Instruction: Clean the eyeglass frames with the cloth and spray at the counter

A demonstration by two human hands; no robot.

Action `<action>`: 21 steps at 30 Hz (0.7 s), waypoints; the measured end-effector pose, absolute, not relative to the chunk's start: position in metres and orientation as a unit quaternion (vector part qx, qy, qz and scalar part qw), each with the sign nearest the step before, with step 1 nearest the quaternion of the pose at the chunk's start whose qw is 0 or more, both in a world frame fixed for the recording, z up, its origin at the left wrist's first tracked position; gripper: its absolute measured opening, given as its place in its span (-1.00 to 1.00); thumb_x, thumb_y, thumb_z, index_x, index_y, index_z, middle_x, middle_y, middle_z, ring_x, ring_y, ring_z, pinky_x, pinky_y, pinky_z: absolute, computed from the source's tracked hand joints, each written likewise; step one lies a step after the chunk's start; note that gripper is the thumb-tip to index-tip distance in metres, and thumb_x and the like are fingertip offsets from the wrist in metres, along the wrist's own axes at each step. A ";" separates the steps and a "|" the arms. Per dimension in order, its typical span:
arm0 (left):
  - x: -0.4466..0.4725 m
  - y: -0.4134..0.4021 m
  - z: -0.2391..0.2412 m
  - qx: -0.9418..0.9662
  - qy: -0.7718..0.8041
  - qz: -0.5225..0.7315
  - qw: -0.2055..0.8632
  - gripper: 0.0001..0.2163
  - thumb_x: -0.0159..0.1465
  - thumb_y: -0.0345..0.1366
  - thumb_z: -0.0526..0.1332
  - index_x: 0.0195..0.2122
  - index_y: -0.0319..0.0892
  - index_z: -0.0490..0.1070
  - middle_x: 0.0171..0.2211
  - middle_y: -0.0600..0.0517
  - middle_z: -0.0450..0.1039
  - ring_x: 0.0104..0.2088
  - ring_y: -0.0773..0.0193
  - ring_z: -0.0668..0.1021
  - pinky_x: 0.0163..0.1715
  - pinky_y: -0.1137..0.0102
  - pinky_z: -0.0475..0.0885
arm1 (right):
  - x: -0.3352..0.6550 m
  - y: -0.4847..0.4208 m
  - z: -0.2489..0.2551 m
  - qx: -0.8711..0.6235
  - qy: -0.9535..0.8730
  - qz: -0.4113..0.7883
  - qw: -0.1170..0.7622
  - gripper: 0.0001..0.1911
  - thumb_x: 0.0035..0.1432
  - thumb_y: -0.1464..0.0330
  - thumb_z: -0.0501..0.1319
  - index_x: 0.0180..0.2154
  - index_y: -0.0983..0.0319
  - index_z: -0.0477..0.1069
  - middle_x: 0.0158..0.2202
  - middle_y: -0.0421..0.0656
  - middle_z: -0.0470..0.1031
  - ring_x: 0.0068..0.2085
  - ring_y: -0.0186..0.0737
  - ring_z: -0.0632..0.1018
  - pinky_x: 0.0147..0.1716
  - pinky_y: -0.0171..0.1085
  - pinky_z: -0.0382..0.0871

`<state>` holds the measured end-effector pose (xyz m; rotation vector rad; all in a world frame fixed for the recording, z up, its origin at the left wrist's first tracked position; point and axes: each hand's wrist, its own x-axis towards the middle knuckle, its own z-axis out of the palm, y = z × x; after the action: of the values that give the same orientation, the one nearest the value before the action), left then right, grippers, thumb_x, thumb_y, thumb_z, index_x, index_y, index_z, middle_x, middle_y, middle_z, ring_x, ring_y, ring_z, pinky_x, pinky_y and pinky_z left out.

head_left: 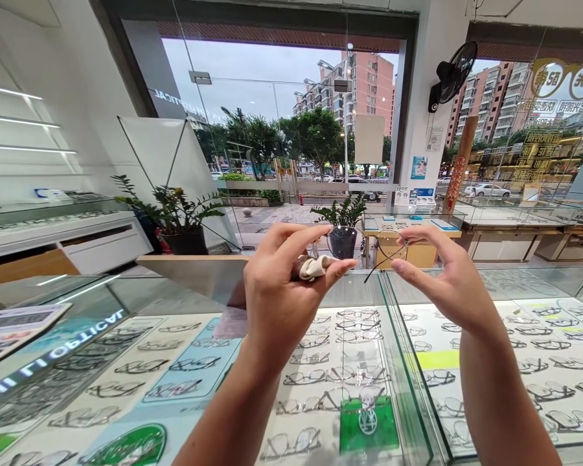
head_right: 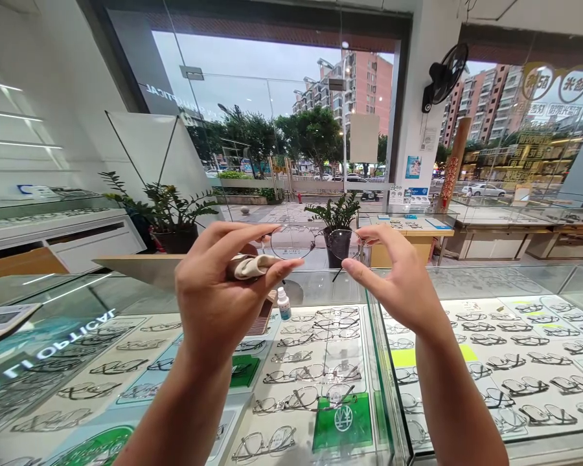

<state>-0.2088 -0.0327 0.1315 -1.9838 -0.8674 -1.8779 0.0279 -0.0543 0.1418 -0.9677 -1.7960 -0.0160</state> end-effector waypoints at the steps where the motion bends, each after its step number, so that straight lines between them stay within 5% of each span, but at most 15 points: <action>1: -0.209 -0.033 0.131 -0.686 -0.298 -0.650 0.137 -0.62 0.18 0.00 0.46 -0.05 -0.06 0.60 -0.17 0.00 0.52 -0.36 0.31 0.50 -0.33 0.37 0.51 | 0.028 -0.054 0.142 -0.406 -0.750 -0.006 0.522 -0.67 0.24 0.11 0.35 -0.03 0.10 0.50 0.02 -0.08 0.60 0.06 0.00 0.59 0.08 0.00 0.47; 12: -0.210 -0.028 0.131 -0.681 -0.297 -0.660 0.109 -0.60 0.16 0.03 0.47 -0.07 -0.06 0.61 -0.19 0.01 0.51 -0.38 0.33 0.48 -0.36 0.39 0.51 | 0.026 -0.055 0.142 -0.394 -0.746 -0.011 0.536 -0.69 0.23 0.10 0.35 -0.07 0.10 0.49 -0.06 -0.11 0.60 0.00 -0.03 0.59 0.04 -0.02 0.49; 21: -0.213 0.000 0.129 -0.700 -0.259 -0.662 -0.071 -0.58 0.13 0.07 0.48 -0.11 -0.09 0.62 -0.29 0.03 0.52 -0.44 0.38 0.51 -0.47 0.47 0.44 | 0.017 -0.055 0.141 -0.362 -0.718 -0.093 0.587 -0.69 0.20 0.10 0.39 -0.10 0.09 0.47 -0.15 -0.15 0.59 -0.09 -0.06 0.58 -0.01 -0.03 0.48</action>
<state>-0.2134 -0.0003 0.1292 -2.3032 -0.8543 -2.1795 0.0174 -0.0554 0.1412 -0.8434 -1.6734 -0.2158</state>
